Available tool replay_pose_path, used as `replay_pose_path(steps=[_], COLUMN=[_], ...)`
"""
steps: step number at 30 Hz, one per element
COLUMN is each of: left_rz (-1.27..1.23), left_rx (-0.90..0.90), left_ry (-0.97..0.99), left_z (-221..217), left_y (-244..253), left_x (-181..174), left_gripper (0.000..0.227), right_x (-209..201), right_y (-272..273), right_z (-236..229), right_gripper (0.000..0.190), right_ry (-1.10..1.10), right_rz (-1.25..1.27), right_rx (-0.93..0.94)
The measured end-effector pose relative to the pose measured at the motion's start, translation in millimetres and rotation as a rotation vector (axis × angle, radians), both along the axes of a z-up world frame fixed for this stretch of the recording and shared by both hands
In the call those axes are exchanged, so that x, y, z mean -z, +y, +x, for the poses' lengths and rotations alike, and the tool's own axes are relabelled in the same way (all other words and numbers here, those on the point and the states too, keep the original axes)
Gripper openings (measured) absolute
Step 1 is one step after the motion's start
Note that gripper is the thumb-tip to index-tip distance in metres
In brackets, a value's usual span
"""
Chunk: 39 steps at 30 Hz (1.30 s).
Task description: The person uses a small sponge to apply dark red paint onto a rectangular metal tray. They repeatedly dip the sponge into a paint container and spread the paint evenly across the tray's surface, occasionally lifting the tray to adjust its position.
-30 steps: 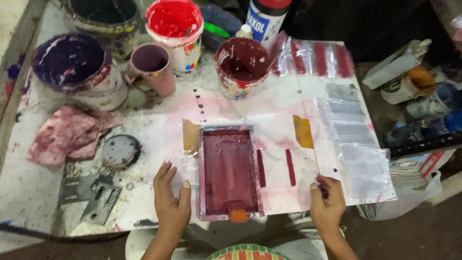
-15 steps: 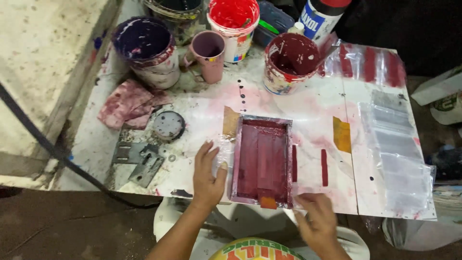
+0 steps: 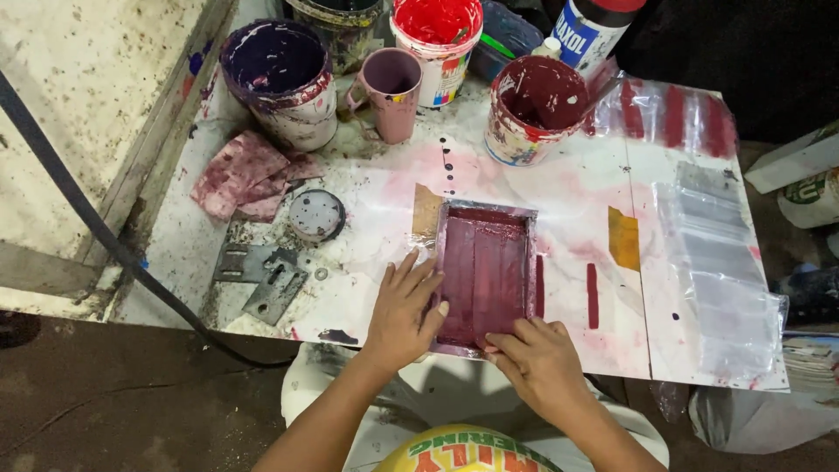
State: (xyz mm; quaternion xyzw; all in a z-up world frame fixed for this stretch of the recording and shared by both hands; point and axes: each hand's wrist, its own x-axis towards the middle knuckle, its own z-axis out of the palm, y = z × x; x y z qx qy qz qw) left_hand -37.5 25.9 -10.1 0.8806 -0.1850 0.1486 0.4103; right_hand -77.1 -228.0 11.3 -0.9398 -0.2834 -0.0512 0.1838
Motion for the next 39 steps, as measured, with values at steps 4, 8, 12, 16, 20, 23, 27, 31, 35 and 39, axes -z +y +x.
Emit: replay_pose_path(steps=[4, 8, 12, 16, 20, 23, 27, 31, 35, 39], left_rz=[0.083, 0.363, 0.614, 0.674, 0.683, 0.536, 0.357, 0.382, 0.407, 0.432], left_rx=[0.043, 0.147, 0.193, 0.204, 0.207, 0.129, -0.044, -0.094, -0.091, 0.025], left_ry=[0.094, 0.306, 0.516, 0.590, 0.617, 0.570, 0.388, 0.280, 0.319, 0.396], left_z=[2, 1, 11, 16, 16, 19, 26, 28, 23, 17], left_y=[1, -3, -9, -14, -17, -18, -21, -27, -28, -20], left_x=[-12, -24, -48, -57, -63, -59, -37, -18, -11, -26], left_gripper=[0.061, 0.102, 0.117, 0.119, 0.117, 0.098, 0.063, 0.055, 0.054, 0.065], right_x=[7, 7, 4, 8, 5, 5, 2, 1, 7, 4], right_y=[-4, -4, -1, -2, 0, 0, 3, 5, 1, 2], right_z=[9, 12, 16, 18, 16, 17, 14, 18, 17, 18], right_gripper=[0.029, 0.028, 0.023, 0.024, 0.024, 0.025, 0.024, 0.022, 0.023, 0.025], right_ry=[0.068, 0.129, 0.089, 0.099, 0.078, 0.072, 0.037, 0.011, 0.042, 0.054], right_rz=[-0.011, 0.063, 0.109, 0.142, 0.174, 0.173, 0.203, 0.254, 0.207, 0.204], right_rx=[0.006, -0.002, -0.012, -0.009, -0.037, -0.035, -0.055, -0.060, -0.052, -0.046])
